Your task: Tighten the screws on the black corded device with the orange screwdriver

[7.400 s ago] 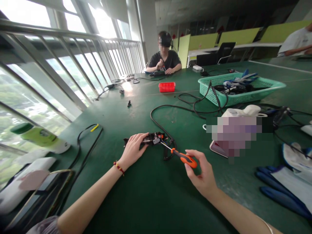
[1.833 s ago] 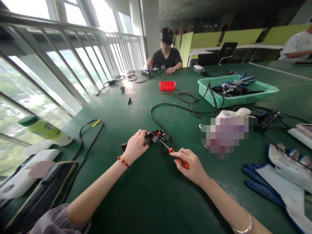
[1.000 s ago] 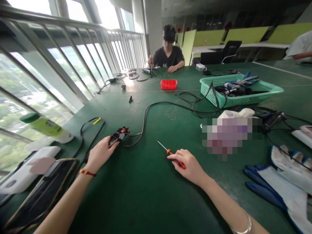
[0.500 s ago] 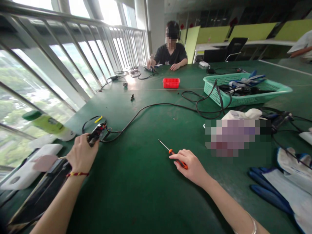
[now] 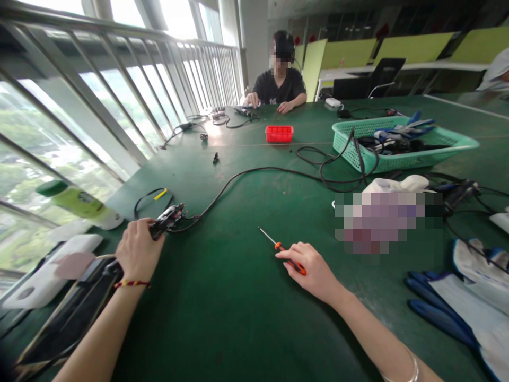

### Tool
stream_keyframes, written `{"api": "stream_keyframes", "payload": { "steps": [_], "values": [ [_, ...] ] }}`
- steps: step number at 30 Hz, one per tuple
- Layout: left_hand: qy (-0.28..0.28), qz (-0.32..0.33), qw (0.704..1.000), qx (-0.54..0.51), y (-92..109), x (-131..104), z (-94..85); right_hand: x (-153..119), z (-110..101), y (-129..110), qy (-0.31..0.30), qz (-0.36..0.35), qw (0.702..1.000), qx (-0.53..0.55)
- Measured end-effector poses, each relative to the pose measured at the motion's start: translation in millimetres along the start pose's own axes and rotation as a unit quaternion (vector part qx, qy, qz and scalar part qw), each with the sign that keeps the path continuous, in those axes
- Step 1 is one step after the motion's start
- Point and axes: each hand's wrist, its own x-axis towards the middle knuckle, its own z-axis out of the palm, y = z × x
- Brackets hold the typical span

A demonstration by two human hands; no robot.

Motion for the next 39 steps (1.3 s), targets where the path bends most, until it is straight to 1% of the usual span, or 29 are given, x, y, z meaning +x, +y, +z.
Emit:
{"api": "stream_keyframes", "payload": {
  "steps": [10,16,19,22,24,26,28,31,33,35,37,39],
  "values": [
    [-0.014,0.016,0.999,0.038,2,-1,3.5,0,0,0,0.004,-0.005,1.0,-0.002],
    [-0.007,0.02,0.999,0.031,2,-1,3.7,0,1,2,-0.003,-0.005,1.0,-0.004],
    [0.011,0.009,1.0,0.007,1,0,0.1,0,1,2,-0.005,-0.009,1.0,-0.003],
    [0.048,-0.002,0.999,-0.006,3,0,-6.5,0,1,2,-0.003,-0.007,1.0,-0.003],
    [0.07,0.006,0.997,-0.009,8,-2,-10.2,0,1,2,-0.005,-0.004,1.0,-0.001],
    [0.079,0.039,0.996,-0.023,17,-5,-11.4,0,1,2,-0.008,-0.002,1.0,-0.001],
    [0.072,0.099,0.991,-0.055,31,-8,-10.1,0,1,2,-0.006,-0.002,1.0,0.0],
    [0.029,0.209,0.97,-0.123,56,-13,-6.5,-1,2,2,0.013,0.002,1.0,0.006],
    [0.003,0.274,0.948,-0.16,76,-15,-5.7,-2,2,2,0.051,0.02,0.998,0.009],
    [-0.011,0.327,0.925,-0.192,97,-14,-6.8,-3,2,4,0.103,0.052,0.993,0.009],
    [-0.024,0.356,0.909,-0.216,117,-11,-8.5,-3,1,7,0.144,0.086,0.986,0.008],
    [-0.044,0.361,0.9,-0.239,134,-7,-8.5,-3,1,11,0.163,0.111,0.98,0.01]
  ]
}}
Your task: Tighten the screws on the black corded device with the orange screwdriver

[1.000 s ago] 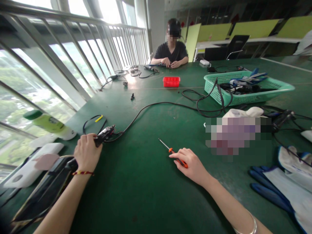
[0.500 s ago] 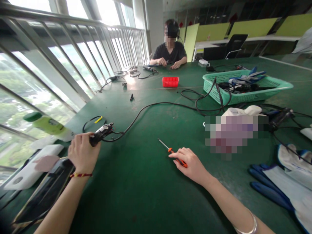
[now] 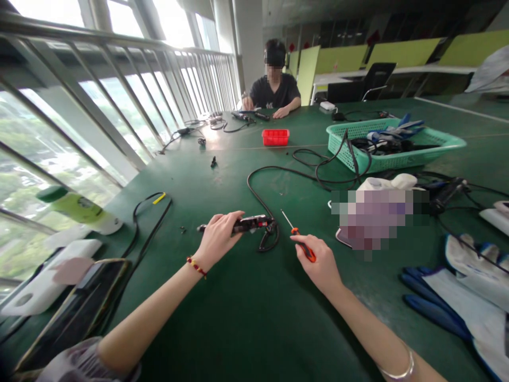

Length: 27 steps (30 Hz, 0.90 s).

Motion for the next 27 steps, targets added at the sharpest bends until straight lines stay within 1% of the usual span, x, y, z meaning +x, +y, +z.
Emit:
{"api": "stream_keyframes", "payload": {
  "steps": [2,4,7,9,12,14,18,20,23,27],
  "values": [
    [-0.017,0.001,1.0,-0.017,4,12,6.8,1,0,3,0.002,0.015,1.0,0.001],
    [-0.025,-0.002,0.999,-0.026,4,20,13.7,2,1,4,-0.007,0.019,1.0,0.0],
    [-0.011,-0.014,0.999,-0.03,-1,20,20.1,4,1,4,-0.025,0.015,1.0,-0.008],
    [0.004,-0.02,1.0,-0.023,-7,13,18.9,5,1,3,-0.036,0.012,0.999,-0.015],
    [0.033,-0.05,0.998,-0.001,-22,-6,9.1,5,0,3,-0.048,0.007,0.999,-0.023],
    [0.05,-0.095,0.994,0.02,-38,-22,-0.1,5,0,3,-0.054,0.006,0.998,-0.027],
    [0.027,-0.216,0.973,0.07,-80,-55,-14.1,5,0,3,-0.061,0.008,0.998,-0.031],
    [0.02,-0.245,0.968,0.056,-98,-66,-16.7,5,0,3,-0.064,0.009,0.997,-0.032],
    [0.022,-0.232,0.972,0.016,-111,-73,-16.9,6,0,3,-0.067,0.011,0.997,-0.035],
    [0.016,-0.215,0.976,-0.018,-109,-72,-18.0,7,-1,1,-0.071,0.011,0.997,-0.037]
  ]
}}
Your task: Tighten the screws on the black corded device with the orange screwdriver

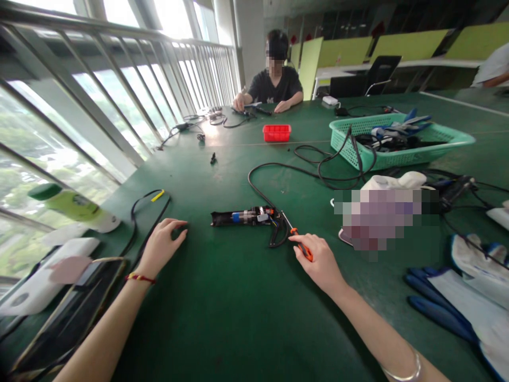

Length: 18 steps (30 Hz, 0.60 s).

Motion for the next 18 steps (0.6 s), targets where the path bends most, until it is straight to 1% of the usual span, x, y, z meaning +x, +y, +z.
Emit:
{"api": "stream_keyframes", "payload": {
  "steps": [4,6,8,10,12,14,16,18],
  "values": [
    [-0.019,-0.014,1.0,-0.012,8,-2,-4.1,0,-1,-2,-0.002,0.001,1.0,0.0],
    [-0.031,-0.016,0.999,-0.022,17,-5,-4.3,0,-1,-2,-0.002,0.002,1.0,0.001],
    [-0.043,-0.004,0.998,-0.052,34,-10,-0.9,0,-1,-2,-0.002,0.002,1.0,0.002],
    [-0.059,0.021,0.992,-0.107,59,-19,6.2,0,0,-1,-0.002,0.002,1.0,0.004],
    [-0.093,0.08,0.981,-0.15,87,-30,15.1,0,0,-1,0.0,0.001,1.0,0.006],
    [-0.123,0.169,0.964,-0.165,111,-41,23.1,0,0,-1,0.003,0.0,1.0,0.009],
    [-0.13,0.24,0.95,-0.151,125,-49,27.9,-1,-1,-1,0.009,-0.001,1.0,0.012],
    [-0.126,0.267,0.946,-0.133,130,-52,29.2,-2,-1,-2,0.016,-0.001,1.0,0.016]
  ]
}}
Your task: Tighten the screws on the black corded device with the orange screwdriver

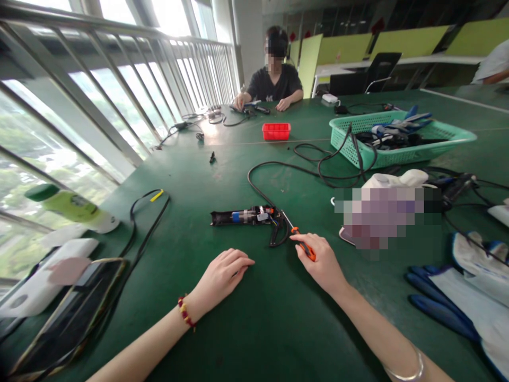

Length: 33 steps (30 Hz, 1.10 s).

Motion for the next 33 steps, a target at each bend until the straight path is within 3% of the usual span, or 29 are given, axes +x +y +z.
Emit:
{"api": "stream_keyframes", "payload": {
  "steps": [8,17,26,33],
  "values": [
    [0.032,-0.077,0.995,0.047,-2,-2,-4.0,-4,0,-3,0.014,-0.046,0.999,-0.007],
    [0.043,-0.08,0.995,0.042,-1,-1,-3.9,-6,-4,-3,0.003,-0.066,0.998,0.001],
    [0.09,-0.132,0.987,-0.014,-12,-1,-7.9,-9,-8,-10,-0.031,-0.11,0.993,0.035],
    [0.133,-0.128,0.983,-0.019,-26,27,-29.3,-10,-6,-12,-0.072,-0.113,0.989,0.055]
  ]
}}
